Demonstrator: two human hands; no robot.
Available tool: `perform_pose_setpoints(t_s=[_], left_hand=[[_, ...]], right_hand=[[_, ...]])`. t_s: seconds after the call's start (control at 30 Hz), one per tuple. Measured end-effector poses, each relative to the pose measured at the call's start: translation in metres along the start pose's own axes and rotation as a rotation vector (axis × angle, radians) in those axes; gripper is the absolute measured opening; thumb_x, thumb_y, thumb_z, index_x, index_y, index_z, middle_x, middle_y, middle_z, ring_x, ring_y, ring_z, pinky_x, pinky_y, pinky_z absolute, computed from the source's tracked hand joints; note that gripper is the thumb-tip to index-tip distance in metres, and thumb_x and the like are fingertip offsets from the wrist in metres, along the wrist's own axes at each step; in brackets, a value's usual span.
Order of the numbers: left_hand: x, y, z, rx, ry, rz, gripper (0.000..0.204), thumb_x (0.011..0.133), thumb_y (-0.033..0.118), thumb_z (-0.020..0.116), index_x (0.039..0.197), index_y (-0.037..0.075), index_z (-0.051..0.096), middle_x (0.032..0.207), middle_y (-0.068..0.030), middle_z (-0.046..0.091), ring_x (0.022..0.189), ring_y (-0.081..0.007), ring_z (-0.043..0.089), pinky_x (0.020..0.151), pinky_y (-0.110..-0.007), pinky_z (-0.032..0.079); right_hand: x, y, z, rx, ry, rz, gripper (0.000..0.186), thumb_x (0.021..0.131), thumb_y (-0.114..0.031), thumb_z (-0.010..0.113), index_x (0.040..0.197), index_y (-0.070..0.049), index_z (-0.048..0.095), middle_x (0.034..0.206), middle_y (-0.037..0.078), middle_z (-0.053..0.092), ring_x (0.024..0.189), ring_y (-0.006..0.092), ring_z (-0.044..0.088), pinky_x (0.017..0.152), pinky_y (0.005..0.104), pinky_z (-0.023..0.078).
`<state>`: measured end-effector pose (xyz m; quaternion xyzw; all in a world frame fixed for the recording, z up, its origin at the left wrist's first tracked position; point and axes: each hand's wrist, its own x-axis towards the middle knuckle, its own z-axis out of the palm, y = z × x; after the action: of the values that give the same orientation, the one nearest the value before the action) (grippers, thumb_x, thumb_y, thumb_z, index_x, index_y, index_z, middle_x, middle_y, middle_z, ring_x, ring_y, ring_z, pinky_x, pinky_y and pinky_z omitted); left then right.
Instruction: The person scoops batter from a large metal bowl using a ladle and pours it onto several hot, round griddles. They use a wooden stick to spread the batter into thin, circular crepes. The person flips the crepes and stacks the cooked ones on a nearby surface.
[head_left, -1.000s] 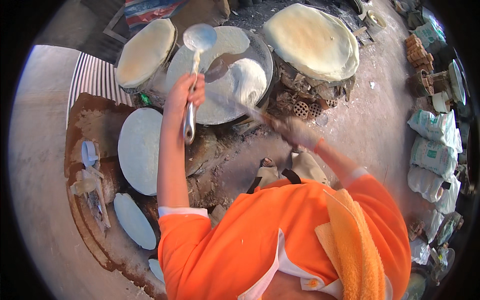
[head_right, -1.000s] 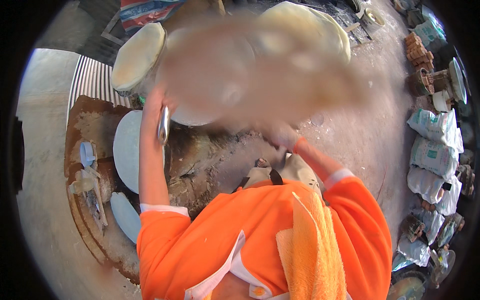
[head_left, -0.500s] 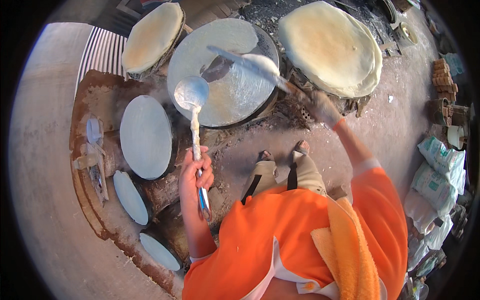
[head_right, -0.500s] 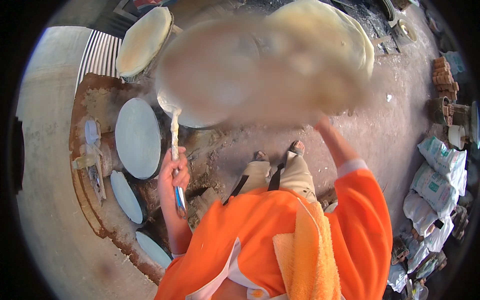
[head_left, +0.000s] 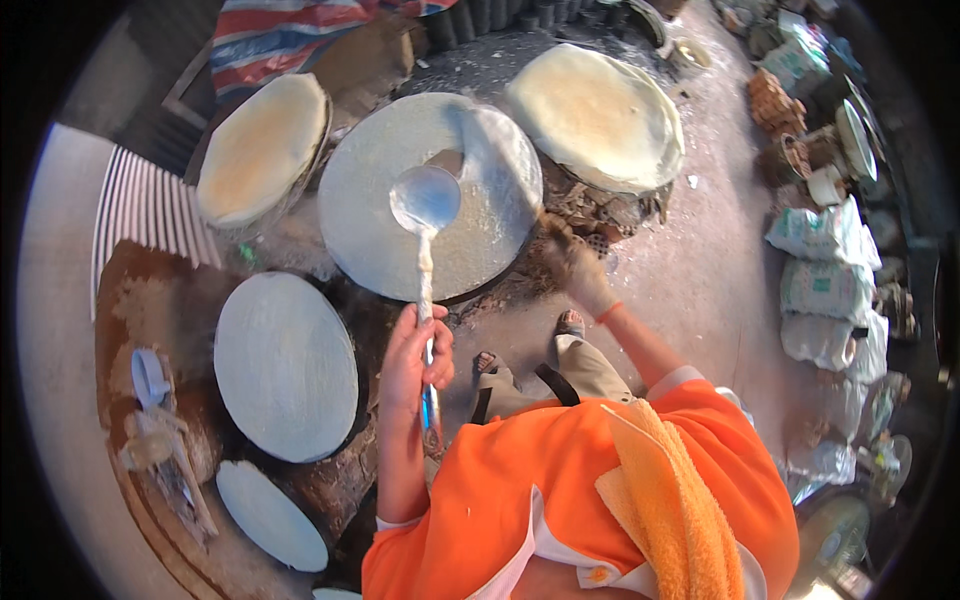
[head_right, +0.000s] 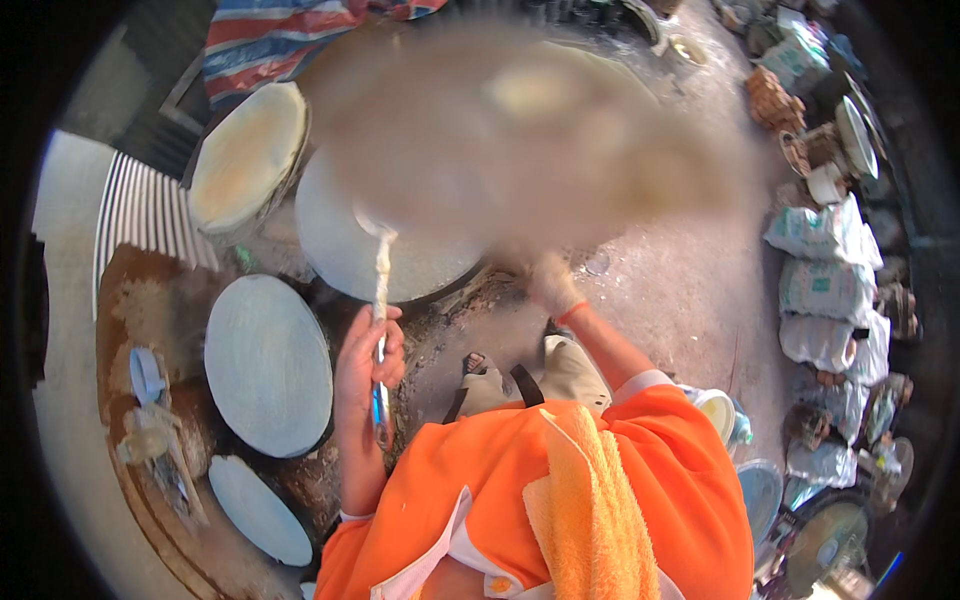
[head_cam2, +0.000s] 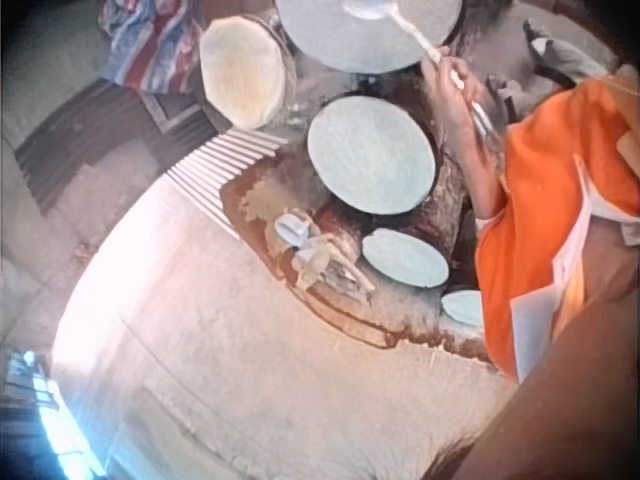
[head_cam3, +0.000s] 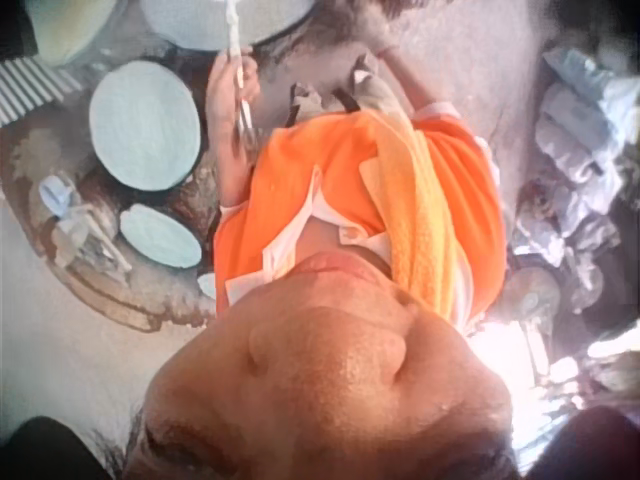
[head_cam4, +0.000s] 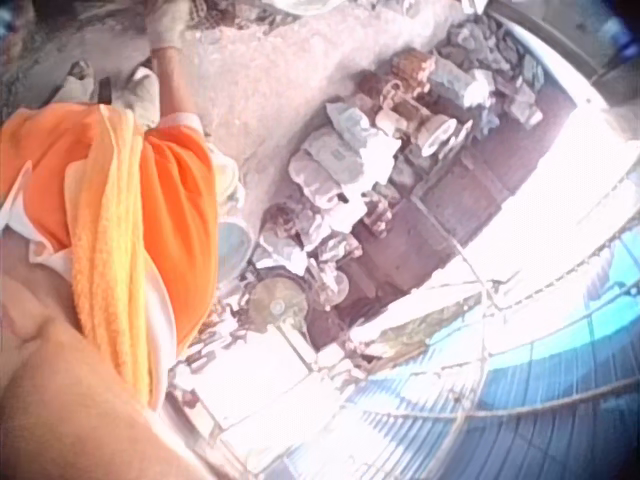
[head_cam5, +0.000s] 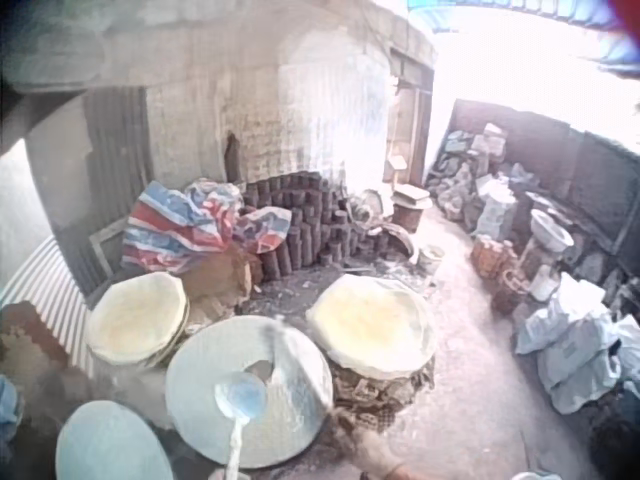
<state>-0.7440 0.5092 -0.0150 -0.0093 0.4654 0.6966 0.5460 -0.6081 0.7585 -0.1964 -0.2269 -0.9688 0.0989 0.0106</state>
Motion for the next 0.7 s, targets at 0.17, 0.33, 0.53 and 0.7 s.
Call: perform_pose_setpoints(t_s=[0.17,0.33,0.53,0.7], left_hand=[[-0.011,0.037,-0.003,-0.123,-0.137,0.25,0.024,0.093,0.013,0.038,0.111,-0.002,0.044,0.068,-0.0006,0.042,0.034,-0.0012,0.027,0.029,-0.017,0.024],[-0.021,0.018,-0.019,-0.241,-0.026,0.318,0.022,0.093,0.011,0.037,0.109,-0.001,0.046,0.07,-0.0017,0.043,0.036,-0.0013,0.029,0.033,-0.017,0.026],[-0.038,0.008,-0.011,-0.355,0.075,0.267,0.028,0.094,0.009,0.034,0.113,-0.009,0.041,0.071,-0.0026,0.041,0.036,-0.0017,0.027,0.032,-0.017,0.024],[-0.035,0.009,0.007,-0.268,0.09,0.307,0.029,0.094,0.011,0.035,0.114,-0.009,0.04,0.072,-0.0032,0.042,0.036,-0.0016,0.027,0.032,-0.017,0.023]], right_hand=[[-0.018,-0.008,-0.012,0.684,-0.017,0.289,0.027,0.087,-0.016,0.043,0.107,-0.003,0.053,0.097,0.017,0.059,0.089,0.0316,0.054,0.077,0.0383,0.042],[-0.018,-0.041,-0.023,0.523,-0.032,0.28,0.044,0.087,-0.013,0.047,0.13,-0.009,0.04,0.117,0.014,0.054,0.094,0.0278,0.058,0.082,0.0346,0.046],[-0.004,-0.068,-0.054,0.495,-0.233,0.017,0.046,0.088,-0.011,0.042,0.133,-0.013,0.035,0.121,0.014,0.051,0.095,0.0279,0.058,0.08,0.0343,0.047],[0.031,-0.005,-0.081,0.6,-0.042,0.123,0.04,0.09,-0.019,0.044,0.129,-0.017,0.041,0.102,0.017,0.061,0.086,0.0299,0.061,0.072,0.0375,0.049]])
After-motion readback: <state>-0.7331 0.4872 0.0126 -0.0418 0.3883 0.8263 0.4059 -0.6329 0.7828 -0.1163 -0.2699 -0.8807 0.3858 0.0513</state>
